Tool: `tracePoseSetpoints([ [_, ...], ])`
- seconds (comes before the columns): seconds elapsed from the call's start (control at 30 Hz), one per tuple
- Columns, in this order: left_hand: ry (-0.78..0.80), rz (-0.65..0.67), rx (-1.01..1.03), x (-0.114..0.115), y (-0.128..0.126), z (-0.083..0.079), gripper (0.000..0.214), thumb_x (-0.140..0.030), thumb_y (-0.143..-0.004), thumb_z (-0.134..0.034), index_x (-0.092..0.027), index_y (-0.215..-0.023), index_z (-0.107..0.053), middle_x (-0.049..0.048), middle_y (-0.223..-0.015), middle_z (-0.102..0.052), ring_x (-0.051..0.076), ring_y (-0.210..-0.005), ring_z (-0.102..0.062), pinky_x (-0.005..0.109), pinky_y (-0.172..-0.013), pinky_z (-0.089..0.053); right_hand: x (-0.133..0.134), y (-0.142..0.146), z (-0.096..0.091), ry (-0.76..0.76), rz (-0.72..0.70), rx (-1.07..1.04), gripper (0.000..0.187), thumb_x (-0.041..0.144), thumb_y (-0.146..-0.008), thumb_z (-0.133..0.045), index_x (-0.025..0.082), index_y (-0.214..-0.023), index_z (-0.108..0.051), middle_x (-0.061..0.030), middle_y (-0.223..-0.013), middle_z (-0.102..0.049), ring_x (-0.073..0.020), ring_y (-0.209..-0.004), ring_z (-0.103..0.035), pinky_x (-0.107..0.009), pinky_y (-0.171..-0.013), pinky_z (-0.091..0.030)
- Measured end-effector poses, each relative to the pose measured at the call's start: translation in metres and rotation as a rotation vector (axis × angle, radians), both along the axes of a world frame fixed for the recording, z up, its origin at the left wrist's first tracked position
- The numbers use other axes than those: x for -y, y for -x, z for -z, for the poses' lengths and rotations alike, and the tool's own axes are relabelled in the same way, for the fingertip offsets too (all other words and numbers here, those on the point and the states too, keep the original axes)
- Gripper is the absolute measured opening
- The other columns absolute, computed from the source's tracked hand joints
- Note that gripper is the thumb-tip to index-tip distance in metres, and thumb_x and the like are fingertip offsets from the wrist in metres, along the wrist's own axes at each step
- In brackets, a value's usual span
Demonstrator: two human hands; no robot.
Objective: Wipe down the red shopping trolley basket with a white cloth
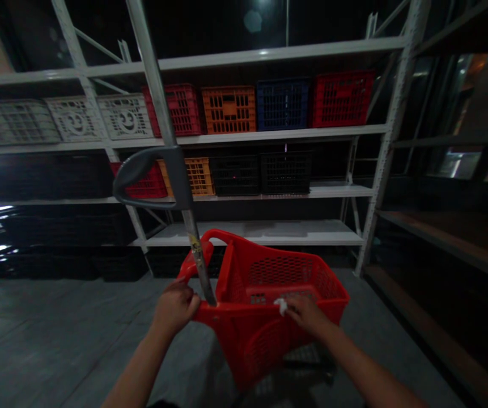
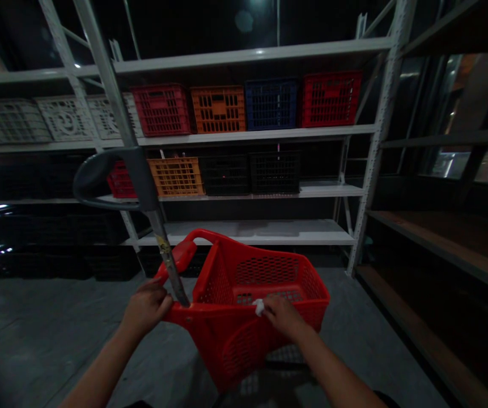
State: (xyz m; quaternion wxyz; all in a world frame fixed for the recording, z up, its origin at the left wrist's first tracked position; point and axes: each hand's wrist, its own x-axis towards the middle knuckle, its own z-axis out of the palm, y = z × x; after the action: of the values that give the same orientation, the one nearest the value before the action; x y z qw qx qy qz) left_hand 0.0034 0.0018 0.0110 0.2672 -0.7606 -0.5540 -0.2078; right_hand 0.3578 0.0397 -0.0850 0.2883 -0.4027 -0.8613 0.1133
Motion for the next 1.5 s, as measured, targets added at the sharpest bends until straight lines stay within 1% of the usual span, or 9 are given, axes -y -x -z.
tracePoseSetpoints([
  [0.23, -0.029, -0.08, -0.023, -0.004, -0.001, 0.0, 0.041, -0.031, -0.078, -0.035, -0.019, -0.045, -0.057, 0.0038, -0.051, -0.06, 0.017, -0.06, -0.059, 0.03, -0.072, -0.045, 0.009, 0.106, -0.033, -0.082, -0.101, -0.113, 0.015, 0.022, -0.087, -0.048, 0.018, -0.081, -0.061, -0.0024, -0.083, -0.063, -0.0141, -0.08, -0.057, -0.023, -0.074, -0.042],
  [0.4, 0.006, -0.079, -0.023, -0.009, 0.007, 0.0, 0.039, -0.03, -0.077, -0.036, -0.019, -0.048, -0.059, 0.0041, -0.055, -0.062, 0.017, -0.064, -0.06, 0.03, -0.075, -0.044, 0.013, 0.158, -0.047, -0.033, -0.127, -0.241, 0.027, 0.021, -0.087, -0.048, 0.023, -0.114, -0.049, -0.0022, -0.103, -0.063, -0.0143, -0.091, -0.059, -0.024, -0.079, -0.044],
  [0.6, 0.039, -0.078, -0.039, -0.013, 0.016, -0.001, 0.042, -0.033, -0.079, -0.033, -0.019, -0.049, -0.059, 0.0047, -0.058, -0.063, 0.018, -0.068, -0.06, 0.029, -0.071, -0.045, -0.01, 0.09, -0.008, -0.155, -0.247, -0.096, 0.043, 0.01, -0.085, -0.04, 0.023, -0.125, -0.048, -0.005, -0.121, -0.057, -0.0144, -0.111, -0.052, -0.037, -0.101, -0.032],
  [0.9, 0.108, -0.052, 0.002, -0.021, 0.027, -0.004, 0.041, -0.035, -0.077, -0.034, -0.02, -0.049, -0.059, 0.0054, -0.058, -0.063, 0.019, -0.07, -0.059, 0.03, -0.072, -0.044, -0.032, -0.137, 0.061, -0.15, 0.361, 0.052, 0.039, 0.014, -0.084, -0.037, 0.029, -0.115, -0.056, -0.0034, -0.117, -0.06, -0.0213, -0.118, -0.048, -0.059, -0.102, -0.018],
  [0.97, 0.1, -0.068, -0.001, -0.022, 0.025, -0.005, 0.041, -0.035, -0.077, -0.033, -0.019, -0.049, -0.059, 0.006, -0.059, -0.063, 0.02, -0.069, -0.059, 0.03, -0.071, -0.044, -0.035, -0.141, 0.065, -0.121, 0.468, 0.001, 0.037, 0.015, -0.085, -0.035, 0.026, -0.11, -0.06, -0.0045, -0.113, -0.062, -0.0218, -0.116, -0.049, -0.057, -0.101, -0.023],
  [1.07, 0.094, -0.088, 0.003, -0.022, 0.021, -0.006, 0.042, -0.035, -0.078, -0.032, -0.019, -0.05, -0.059, 0.0063, -0.059, -0.062, 0.02, -0.067, -0.058, 0.03, -0.068, -0.044, -0.032, -0.089, 0.064, -0.139, 0.533, -0.117, 0.04, 0.014, -0.087, -0.029, 0.019, -0.107, -0.062, -0.0075, -0.111, -0.063, -0.0199, -0.114, -0.051, -0.047, -0.101, -0.032],
  [1.2, 0.085, -0.072, 0.03, -0.021, 0.024, -0.005, 0.041, -0.036, -0.077, -0.033, -0.019, -0.049, -0.059, 0.0065, -0.059, -0.062, 0.021, -0.069, -0.058, 0.031, -0.069, -0.044, -0.012, 0.011, 0.054, -0.21, 0.338, -0.153, 0.042, 0.012, -0.087, -0.03, 0.021, -0.121, -0.052, -0.0057, -0.123, -0.056, -0.0168, -0.121, -0.044, -0.046, -0.105, -0.024],
  [1.27, 0.08, -0.058, 0.042, -0.02, 0.028, -0.005, 0.04, -0.036, -0.076, -0.034, -0.02, -0.049, -0.059, 0.0061, -0.06, -0.063, 0.021, -0.071, -0.059, 0.032, -0.072, -0.044, -0.003, 0.028, 0.049, -0.223, 0.262, -0.129, 0.045, 0.009, -0.086, -0.032, 0.025, -0.126, -0.047, -0.004, -0.125, -0.054, -0.0161, -0.122, -0.041, -0.049, -0.107, -0.013],
  [1.5, 0.063, -0.055, 0.039, -0.021, 0.03, -0.003, 0.04, -0.035, -0.075, -0.035, -0.02, -0.046, -0.057, 0.005, -0.057, -0.061, 0.02, -0.067, -0.058, 0.031, -0.071, -0.044, -0.014, -0.08, 0.054, -0.135, 0.618, -0.074, 0.037, 0.015, -0.086, -0.035, 0.028, -0.112, -0.058, -0.002, -0.114, -0.062, -0.0239, -0.123, -0.04, -0.061, -0.101, 0.008],
])
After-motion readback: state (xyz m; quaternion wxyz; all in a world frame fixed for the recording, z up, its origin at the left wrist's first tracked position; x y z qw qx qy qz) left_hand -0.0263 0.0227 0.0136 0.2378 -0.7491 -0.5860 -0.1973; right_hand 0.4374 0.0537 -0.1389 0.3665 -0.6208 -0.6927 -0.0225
